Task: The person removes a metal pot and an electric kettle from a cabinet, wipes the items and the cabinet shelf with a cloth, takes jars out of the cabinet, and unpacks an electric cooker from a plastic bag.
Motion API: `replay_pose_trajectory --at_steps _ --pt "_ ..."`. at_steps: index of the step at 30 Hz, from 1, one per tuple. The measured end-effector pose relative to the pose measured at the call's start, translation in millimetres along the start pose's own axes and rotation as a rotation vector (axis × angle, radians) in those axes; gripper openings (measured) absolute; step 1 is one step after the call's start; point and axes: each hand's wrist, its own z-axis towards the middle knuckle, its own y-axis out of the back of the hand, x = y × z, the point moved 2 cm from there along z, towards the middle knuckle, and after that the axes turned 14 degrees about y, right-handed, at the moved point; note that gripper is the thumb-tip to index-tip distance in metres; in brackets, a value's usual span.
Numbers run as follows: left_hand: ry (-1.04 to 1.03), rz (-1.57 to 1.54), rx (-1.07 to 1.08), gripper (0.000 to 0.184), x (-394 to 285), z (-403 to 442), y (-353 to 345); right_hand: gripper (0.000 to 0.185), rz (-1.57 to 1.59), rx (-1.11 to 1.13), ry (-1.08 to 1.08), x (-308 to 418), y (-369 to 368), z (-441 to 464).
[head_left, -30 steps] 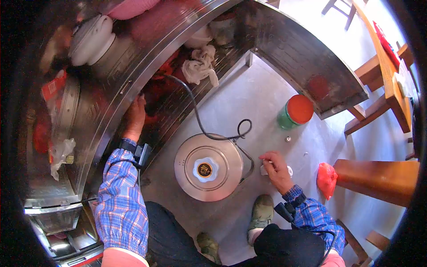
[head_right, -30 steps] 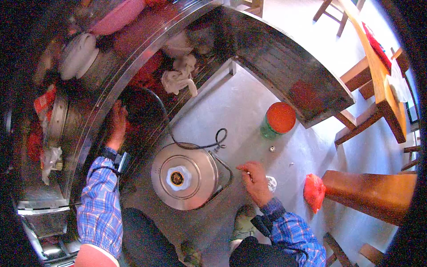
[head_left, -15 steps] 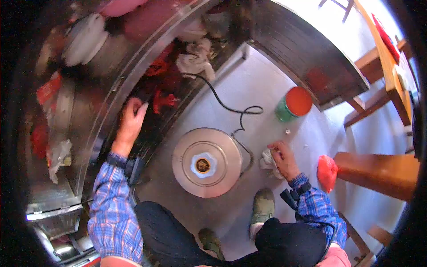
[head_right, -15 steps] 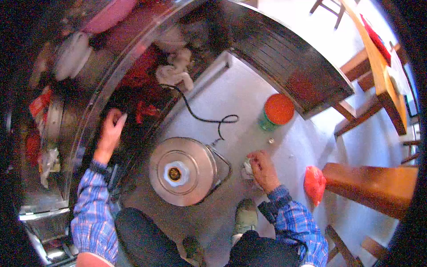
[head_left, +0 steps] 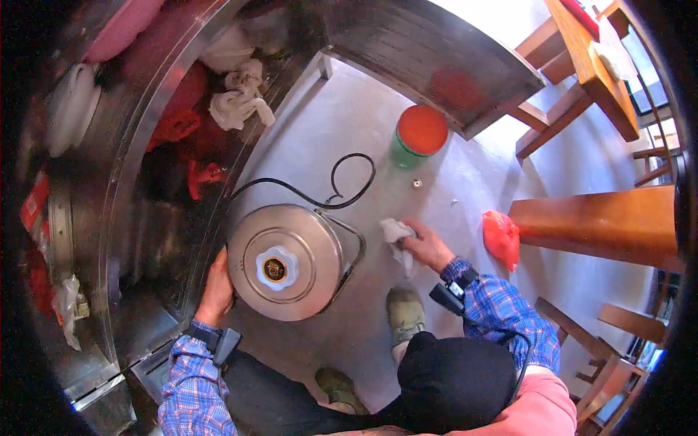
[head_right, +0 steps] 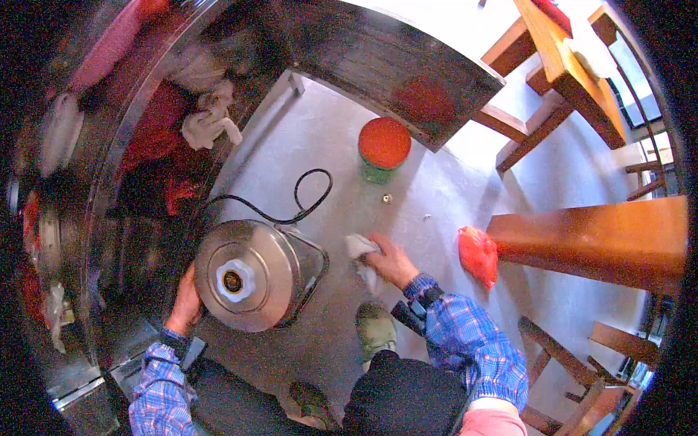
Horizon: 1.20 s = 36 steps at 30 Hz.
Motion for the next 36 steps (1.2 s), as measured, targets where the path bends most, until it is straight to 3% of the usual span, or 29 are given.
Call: replay_pose_trajectory --at_steps 1,2,5,7,8,10,14,18,22,30,32,34,36 --pt "0.125 -0.191 0.127 0.033 7.3 3.6 0.6 0.049 0.283 0.07 -0.182 17.5 -1.9 3.0" --pt "0.125 -0.192 0.139 0.033 16.2 6.7 3.9 0.049 0.279 0.06 -0.189 20.5 -8.5 5.1" --pt "0.526 -0.508 0.216 0.039 48.9 17.2 17.0 0.055 0.411 0.183 -0.022 26.3 -36.2 13.1" --pt "0.473 -0.458 0.229 0.04 55.6 16.3 21.3 0.063 0.724 0.304 -0.105 26.4 -54.7 8.8" --pt "0.418 -0.417 0.247 0.041 52.9 13.5 18.7 0.063 0.727 0.303 -0.105 28.9 -58.5 4.2" --pt "0.404 -0.411 0.231 0.043 37.5 5.8 2.1 0.058 1.25 0.158 -0.279 33.7 -60.6 -4.6" --pt "0.293 -0.327 0.328 0.048 26.7 2.9 -40.2 0.053 1.331 0.096 -0.32 12.7 -42.4 -26.0" --pt "0.33 -0.305 0.401 0.049 2.9 0.3 -95.7 0.055 1.257 -0.009 -0.287 -17.0 -15.4 -54.6" --pt "0.262 -0.312 0.693 0.055 -20.8 2.9 -162.2 0.057 1.218 -0.248 -0.25 -41.2 21.1 -93.4" --pt "0.252 -0.172 0.831 0.057 -60.8 11.3 -276.7 0.064 1.07 -0.541 -0.116 -80.1 85.2 -152.9" --pt "0.191 -0.022 0.826 0.055 -79.2 10.4 -295.6 0.061 1.034 -0.577 -0.107 -74.7 95.2 -157.2" --pt "0.17 -0.068 0.862 0.055 -78.7 21.8 -315.1 0.055 1.206 -0.665 -0.132 -69.8 105.6 -158.3" --pt "0.15 -0.115 0.899 0.054 -85.6 25.8 -329.3 0.053 1.162 -0.719 -0.116 -81.8 109.7 -162.3"
